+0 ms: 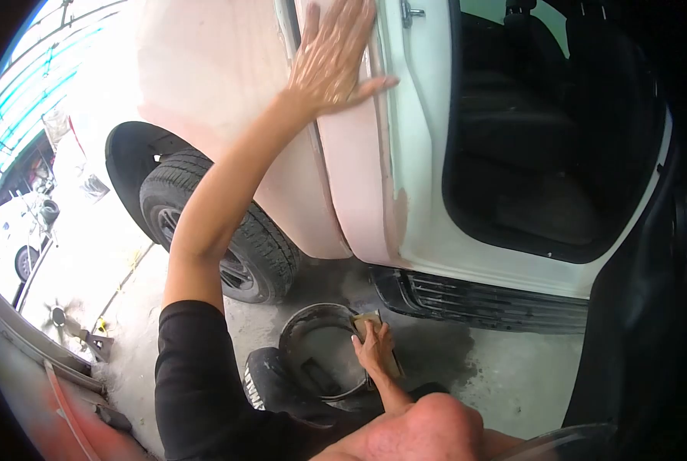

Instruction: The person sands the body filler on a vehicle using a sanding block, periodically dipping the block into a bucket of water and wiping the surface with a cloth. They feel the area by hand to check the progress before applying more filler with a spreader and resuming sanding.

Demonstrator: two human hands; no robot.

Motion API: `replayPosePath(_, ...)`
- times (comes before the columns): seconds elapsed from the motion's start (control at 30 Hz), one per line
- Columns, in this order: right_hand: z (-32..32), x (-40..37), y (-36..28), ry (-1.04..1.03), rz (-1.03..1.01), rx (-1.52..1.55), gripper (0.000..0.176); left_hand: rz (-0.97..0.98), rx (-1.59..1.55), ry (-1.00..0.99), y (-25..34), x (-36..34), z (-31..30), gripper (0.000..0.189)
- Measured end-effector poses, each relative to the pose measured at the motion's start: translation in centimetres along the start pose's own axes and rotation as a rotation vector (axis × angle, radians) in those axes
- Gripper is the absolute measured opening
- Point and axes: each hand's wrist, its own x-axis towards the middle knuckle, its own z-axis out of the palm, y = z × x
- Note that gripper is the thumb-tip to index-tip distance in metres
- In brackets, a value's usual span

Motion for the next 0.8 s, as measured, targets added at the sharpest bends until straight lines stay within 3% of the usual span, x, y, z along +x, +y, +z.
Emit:
replayPosePath(0.1,-0.2,0.0,-0.1,-0.014,0.024,0.013,0.059,0.072,-0.102,0.053,-1.3,-4.0,0.7,0.106)
replayPosePath(0.33,-1.0,0.1,-0.6,-0.048,0.036,-0.008,0.059,0.029,-0.130,-0.062,-1.4,-9.5,1.0,0.112)
replayPosePath(0.47,0.5,0.1,0.1,0.006,-0.010,-0.044,0.061,-0.397,-0.137,-0.077,6.3,-8.7,1.1,0.107)
replayPosePath(0.6,1.4,0.5,0.3,0.011,-0.004,-0.106,0.060,-0.869,-0.253,0.199,10.9,-4.0,2.7,0.106)
replayPosePath(0.7,-0.6,0.6,-0.6,-0.079,0.012,-0.097,0.059,-1.010,-0.175,0.235,13.3,-2.1,3.6,0.105)
replayPosePath(0.8,0.1,0.3,0.1,0.000,-0.042,-0.121,0.059,-0.987,-0.181,0.250,15.5,-1.6,3.8,0.105)
